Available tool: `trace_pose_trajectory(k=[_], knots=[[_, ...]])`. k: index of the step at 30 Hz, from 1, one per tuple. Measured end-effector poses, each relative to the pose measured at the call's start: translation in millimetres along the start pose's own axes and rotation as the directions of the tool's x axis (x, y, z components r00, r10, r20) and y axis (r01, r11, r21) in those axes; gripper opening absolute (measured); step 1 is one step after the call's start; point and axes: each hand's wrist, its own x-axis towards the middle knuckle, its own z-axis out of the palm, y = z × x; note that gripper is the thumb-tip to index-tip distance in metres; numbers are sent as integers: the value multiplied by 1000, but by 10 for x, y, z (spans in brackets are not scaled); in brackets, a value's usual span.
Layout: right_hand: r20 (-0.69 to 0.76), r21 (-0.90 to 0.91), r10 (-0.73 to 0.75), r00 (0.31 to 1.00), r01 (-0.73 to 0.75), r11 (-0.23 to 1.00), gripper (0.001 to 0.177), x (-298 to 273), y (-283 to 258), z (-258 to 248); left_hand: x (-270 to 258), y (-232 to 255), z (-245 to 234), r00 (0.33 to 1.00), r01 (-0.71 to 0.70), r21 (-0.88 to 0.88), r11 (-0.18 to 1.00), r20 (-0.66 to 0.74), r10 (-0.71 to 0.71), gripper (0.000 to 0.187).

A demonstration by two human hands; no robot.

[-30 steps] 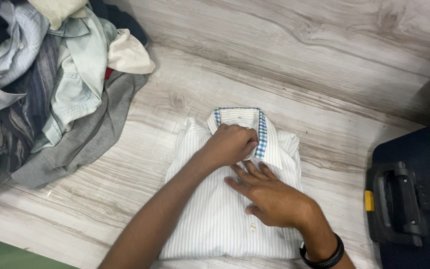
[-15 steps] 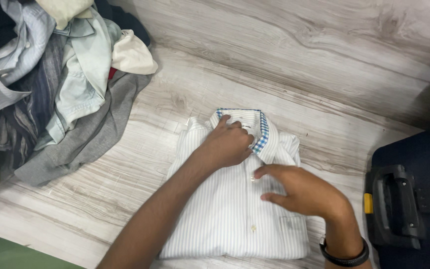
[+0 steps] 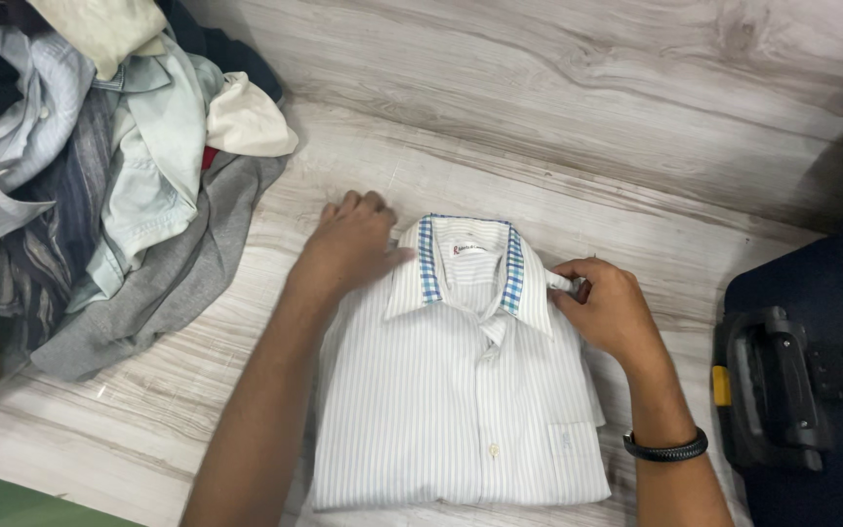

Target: The person folds a white striped shirt and a brown striped sweater by hand, then places the shirt into an open suitcase on the floor.

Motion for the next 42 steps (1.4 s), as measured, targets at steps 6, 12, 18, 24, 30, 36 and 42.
trace_pose_trajectory(k=[6,12,18,24,30,36,42], knots=[[-47,332,-91,995,101,938,24,87,217,9,46,-540,48,995,13,-216,976,98,8,28],[-73,68,230,970,-226,972,29,-64,-154,-194,-41,-536,40,960,196,-26,980,-199,-198,32],[108,-232,51,993,-24,972,27,-22,101,-80,-370,-335,-51,932,320,15,947,175,-317,77],[124,177,-50,991,28,984,26,91,494,213,-555,-392,542,985,158,-274,949,-28,-172,69],[5,50,85,996,-86,995,68,-352,218,130,-926,-126,213,917,391,-309,867,213,-338,73],[199,113,277,940,-303,946,77,-583,64,198,-1059,36,554,995,95,-458,884,59,-76,74],[107,154,36,994,-52,987,58,-830,138,285,-1131,195,868,998,7,-608,794,51,30,77]])
